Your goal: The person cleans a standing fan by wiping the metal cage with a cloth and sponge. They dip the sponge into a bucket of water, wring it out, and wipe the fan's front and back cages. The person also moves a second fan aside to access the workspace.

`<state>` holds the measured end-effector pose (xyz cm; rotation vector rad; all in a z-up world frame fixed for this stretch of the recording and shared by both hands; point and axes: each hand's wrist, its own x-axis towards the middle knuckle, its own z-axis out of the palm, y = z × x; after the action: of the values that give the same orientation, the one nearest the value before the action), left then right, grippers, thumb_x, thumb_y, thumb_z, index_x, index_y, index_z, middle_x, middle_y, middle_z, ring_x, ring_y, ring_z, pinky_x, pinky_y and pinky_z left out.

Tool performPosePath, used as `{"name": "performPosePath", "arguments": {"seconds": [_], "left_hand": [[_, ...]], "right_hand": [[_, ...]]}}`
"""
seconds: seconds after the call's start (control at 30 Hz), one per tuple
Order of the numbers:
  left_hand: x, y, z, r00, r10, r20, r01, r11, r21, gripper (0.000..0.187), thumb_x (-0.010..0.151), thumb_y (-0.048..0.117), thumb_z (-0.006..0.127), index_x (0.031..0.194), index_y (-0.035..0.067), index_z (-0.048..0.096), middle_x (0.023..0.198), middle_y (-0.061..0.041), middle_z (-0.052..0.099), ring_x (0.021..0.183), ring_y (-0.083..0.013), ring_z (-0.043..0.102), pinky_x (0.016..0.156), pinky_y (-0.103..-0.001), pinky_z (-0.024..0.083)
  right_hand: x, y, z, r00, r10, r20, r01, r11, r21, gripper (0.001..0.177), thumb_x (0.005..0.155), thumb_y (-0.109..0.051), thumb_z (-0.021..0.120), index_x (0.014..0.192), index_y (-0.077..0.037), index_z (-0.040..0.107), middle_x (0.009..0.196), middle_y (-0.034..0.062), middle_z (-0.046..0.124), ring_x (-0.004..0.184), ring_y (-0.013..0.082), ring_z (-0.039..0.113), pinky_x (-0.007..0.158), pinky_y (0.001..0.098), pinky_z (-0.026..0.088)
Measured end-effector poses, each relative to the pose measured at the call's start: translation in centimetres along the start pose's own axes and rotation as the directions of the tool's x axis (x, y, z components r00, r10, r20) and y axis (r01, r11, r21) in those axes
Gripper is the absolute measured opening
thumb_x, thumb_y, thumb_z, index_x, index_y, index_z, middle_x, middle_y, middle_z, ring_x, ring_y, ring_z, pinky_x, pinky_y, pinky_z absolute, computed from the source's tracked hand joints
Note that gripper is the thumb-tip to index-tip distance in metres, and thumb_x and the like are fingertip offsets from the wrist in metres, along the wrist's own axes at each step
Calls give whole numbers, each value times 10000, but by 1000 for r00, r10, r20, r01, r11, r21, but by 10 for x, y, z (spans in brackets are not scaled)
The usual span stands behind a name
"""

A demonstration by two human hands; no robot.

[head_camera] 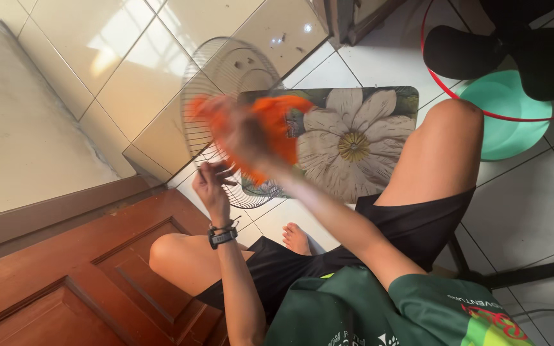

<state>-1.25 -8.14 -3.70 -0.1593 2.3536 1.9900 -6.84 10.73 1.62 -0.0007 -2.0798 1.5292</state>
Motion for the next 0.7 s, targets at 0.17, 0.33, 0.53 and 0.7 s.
{"name": "performPosePath", "arguments": {"seconds": [0.17,0.33,0.53,0.7], "left_hand": [[0,-3,7,996,61,67,-60,998,-12,413,1146,291,487,953,-44,633,793,-89,658,674,-151,659,615,-284,562],[-9,18,5,986,14,168,-7,999,-46,466,1125,324,466,962,-73,646,883,-115,757,753,-172,735,705,-306,598],[44,78,9,950,-70,304,-4,972,236,698,1072,439,468,1635,34,394,851,-125,479,821,-206,501,755,-391,610],[98,119,49,994,-72,87,10,823,568,555,1162,457,478,1142,-25,755,774,-111,643,765,-253,673,705,-380,544]], "right_hand": [[-2,-4,-6,973,-204,108,209,977,-43,430,805,-57,733,1219,-105,625,1169,95,646,1088,329,664,828,419,559],[13,83,-54,936,276,-217,-328,909,-257,280,999,-204,710,1221,-47,643,1122,144,720,1009,331,714,809,380,580],[-9,31,-53,958,280,-62,-278,960,42,369,955,-254,758,1250,-75,626,1188,100,718,1049,232,726,803,342,597],[-36,-24,-40,970,151,188,-133,985,-107,526,835,-243,814,1301,-89,625,1144,122,623,1022,229,661,804,353,572]]}}
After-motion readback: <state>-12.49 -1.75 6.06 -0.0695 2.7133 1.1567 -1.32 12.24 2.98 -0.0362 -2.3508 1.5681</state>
